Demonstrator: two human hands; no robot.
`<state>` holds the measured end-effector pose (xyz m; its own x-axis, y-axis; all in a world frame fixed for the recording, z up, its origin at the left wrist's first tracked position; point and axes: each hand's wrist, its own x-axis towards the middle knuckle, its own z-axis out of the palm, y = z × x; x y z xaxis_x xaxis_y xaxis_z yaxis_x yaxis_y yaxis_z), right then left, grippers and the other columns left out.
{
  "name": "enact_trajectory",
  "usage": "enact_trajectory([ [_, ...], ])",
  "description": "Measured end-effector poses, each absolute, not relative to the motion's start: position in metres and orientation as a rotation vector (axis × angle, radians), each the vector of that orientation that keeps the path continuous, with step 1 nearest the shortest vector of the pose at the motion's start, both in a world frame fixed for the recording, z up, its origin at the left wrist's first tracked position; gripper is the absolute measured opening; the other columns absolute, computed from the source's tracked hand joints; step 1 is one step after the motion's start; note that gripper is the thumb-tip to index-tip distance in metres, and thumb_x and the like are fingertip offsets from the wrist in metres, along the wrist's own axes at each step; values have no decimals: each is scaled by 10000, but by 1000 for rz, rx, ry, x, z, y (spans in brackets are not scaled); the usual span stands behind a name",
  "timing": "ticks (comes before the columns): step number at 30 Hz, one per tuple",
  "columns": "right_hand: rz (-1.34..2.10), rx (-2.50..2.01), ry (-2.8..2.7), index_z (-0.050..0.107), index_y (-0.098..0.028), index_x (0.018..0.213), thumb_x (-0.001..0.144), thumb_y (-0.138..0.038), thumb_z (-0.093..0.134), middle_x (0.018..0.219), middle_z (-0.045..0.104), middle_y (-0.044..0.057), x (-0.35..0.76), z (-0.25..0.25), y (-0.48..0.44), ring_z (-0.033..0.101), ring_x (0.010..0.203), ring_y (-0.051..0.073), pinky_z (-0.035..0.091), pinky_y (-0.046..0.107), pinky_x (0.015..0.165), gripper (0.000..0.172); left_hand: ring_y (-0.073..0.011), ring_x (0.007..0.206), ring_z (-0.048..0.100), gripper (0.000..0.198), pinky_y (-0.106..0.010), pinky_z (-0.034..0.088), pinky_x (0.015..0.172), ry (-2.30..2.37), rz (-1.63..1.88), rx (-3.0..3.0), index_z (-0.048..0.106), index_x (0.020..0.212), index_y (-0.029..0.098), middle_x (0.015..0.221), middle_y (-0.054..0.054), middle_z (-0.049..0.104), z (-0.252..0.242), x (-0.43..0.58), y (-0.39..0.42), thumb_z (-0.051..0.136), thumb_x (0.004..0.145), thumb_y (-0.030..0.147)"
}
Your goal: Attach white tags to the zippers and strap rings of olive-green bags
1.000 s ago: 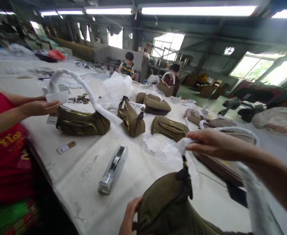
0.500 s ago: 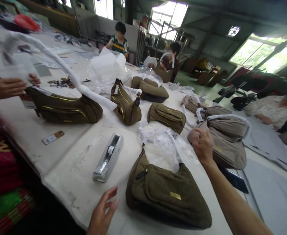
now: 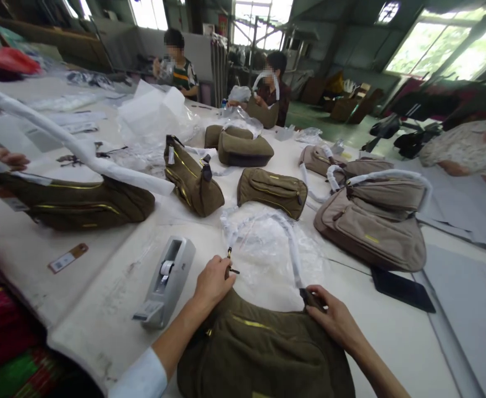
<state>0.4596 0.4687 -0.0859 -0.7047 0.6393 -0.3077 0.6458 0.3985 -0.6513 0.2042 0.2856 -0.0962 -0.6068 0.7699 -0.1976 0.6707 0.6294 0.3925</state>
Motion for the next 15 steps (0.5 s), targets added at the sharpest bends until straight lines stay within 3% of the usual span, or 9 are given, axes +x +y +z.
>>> enact_trajectory([
  [4,-1073,876,2748,585,-222,1075,715,-163,456,952,619,59,473,-82,429,572,893,209,441,313,807,387,-272,914,570,314,-345,453,688,2451,59,1243,652,962,166,1017,-149,573,-110,210,307,442,742,84],
  [8,-1204,618,2668,647,-246,987,785,-232,479,948,613,69,469,-100,413,574,868,212,450,305,773,263,-293,931,566,370,-409,424,771,2384,-133,1363,678,805,97,983,-200,605,-118,211,314,319,781,13],
  [11,-1456,1017,2698,653,-218,834,870,-348,389,837,623,60,467,-121,438,581,782,197,447,296,728,296,-260,917,573,332,-368,419,782,2305,-187,1481,665,814,151,956,-139,619,-114,207,303,347,802,59],
  [15,-1492,1593,2606,580,-198,569,781,-370,500,537,543,32,476,-153,489,548,598,208,432,338,636,285,-201,791,608,321,-289,436,700,2285,-60,1436,627,913,230,863,-55,611,-110,200,276,307,885,221],
])
